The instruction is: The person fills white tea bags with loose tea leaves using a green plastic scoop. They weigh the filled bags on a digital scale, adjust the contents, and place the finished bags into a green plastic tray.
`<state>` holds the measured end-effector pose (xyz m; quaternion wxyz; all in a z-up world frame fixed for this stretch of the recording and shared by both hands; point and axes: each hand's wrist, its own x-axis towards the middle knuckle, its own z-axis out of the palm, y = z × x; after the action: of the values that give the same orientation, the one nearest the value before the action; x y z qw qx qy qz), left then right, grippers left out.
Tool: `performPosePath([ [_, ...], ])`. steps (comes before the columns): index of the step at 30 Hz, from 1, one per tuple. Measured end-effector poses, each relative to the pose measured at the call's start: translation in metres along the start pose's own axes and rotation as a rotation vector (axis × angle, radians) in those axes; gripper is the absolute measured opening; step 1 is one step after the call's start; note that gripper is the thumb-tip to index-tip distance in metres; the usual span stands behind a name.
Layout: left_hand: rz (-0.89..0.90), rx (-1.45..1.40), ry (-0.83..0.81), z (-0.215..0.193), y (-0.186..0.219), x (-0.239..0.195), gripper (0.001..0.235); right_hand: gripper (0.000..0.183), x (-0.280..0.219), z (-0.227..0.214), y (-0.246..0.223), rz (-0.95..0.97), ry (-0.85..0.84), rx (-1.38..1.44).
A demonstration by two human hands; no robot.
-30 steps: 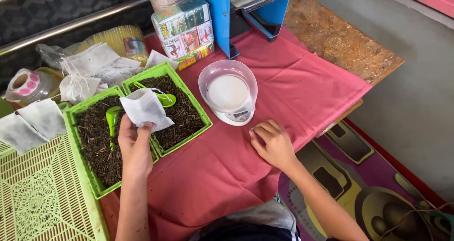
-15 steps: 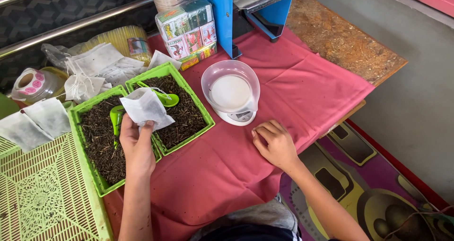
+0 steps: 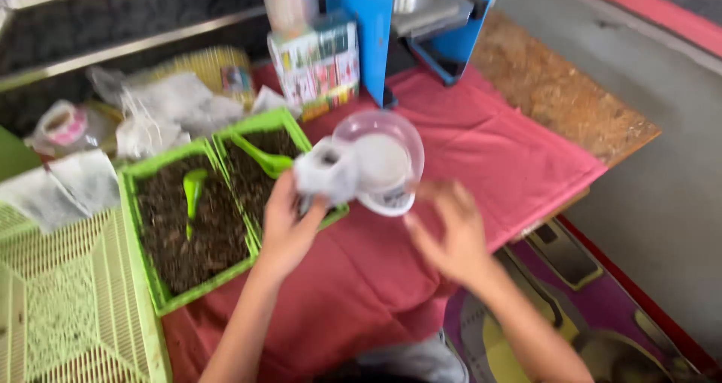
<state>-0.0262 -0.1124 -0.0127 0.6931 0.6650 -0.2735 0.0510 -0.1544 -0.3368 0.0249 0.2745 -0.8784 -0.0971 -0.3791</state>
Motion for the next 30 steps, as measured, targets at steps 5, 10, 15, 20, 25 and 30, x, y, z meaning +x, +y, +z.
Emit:
performPosePath([
  [5, 0.124, 0.186, -0.124, 0.064, 0.009, 0.059, 0.032, 0.06, 0.089, 0.006, 0.015, 0.289, -0.268, 0.229],
  [10, 0.166, 0.601, -0.021, 0.075, -0.044, 0.093, 0.036, 0.043, 0.128, 0.048, 0.091, 0.338, -0.312, 0.104],
  [15, -0.016, 0.895, -0.179, 0.062, -0.069, 0.117, 0.047, 0.047, 0.151, 0.089, 0.125, 0.388, -0.49, -0.102],
  [20, 0.024, 0.807, -0.104, 0.043, -0.037, 0.123, 0.057, 0.049, 0.162, 0.068, 0.123, 0.393, -0.32, -0.056],
  [25, -0.106, 0.454, -0.038, 0.021, -0.058, 0.122, 0.048, 0.033, 0.129, 0.064, 0.181, 0.481, -0.036, 0.114],
  [30, -0.181, 0.238, 0.054, 0.009, -0.067, 0.117, 0.054, 0.025, 0.063, 0.108, 0.254, 0.668, 0.224, 0.232],
])
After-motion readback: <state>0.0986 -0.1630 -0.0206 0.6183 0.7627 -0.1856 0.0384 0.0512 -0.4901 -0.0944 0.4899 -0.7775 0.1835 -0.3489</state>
